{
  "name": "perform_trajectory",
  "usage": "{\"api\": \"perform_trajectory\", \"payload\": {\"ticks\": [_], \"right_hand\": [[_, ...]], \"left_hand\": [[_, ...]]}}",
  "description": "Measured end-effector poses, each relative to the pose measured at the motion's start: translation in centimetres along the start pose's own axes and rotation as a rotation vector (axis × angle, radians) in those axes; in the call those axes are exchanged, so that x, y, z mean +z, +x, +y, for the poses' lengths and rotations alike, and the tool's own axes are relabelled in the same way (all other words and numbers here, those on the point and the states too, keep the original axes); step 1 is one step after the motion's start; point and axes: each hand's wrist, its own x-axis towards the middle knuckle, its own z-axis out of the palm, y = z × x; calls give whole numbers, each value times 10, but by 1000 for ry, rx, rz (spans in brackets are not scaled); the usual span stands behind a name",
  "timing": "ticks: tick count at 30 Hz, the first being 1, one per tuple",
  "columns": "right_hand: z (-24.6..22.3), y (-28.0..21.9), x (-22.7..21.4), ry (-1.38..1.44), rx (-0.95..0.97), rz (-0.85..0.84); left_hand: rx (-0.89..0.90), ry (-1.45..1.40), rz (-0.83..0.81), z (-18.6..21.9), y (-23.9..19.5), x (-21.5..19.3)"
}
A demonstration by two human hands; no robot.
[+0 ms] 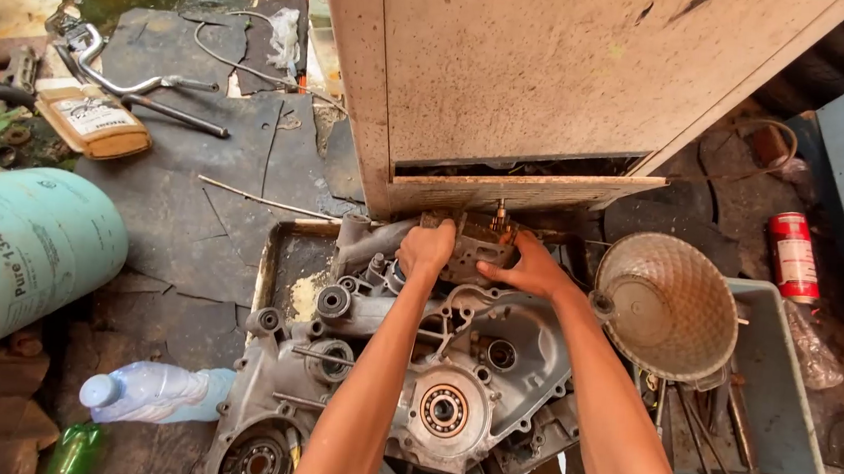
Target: Inspecting and cleaning various motorcycle engine casing parts on a metal tray using cleaning fluid.
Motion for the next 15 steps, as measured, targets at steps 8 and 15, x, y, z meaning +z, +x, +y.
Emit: {"api": "perform_trajectory", "payload": {"ticks": [8,15], "right_hand": [[0,1,2,6,27,27],[18,7,13,42,85,18]], "left_hand": [[230,44,105,40,-62,-33],[518,98,-45,44,-13,-5]]}}
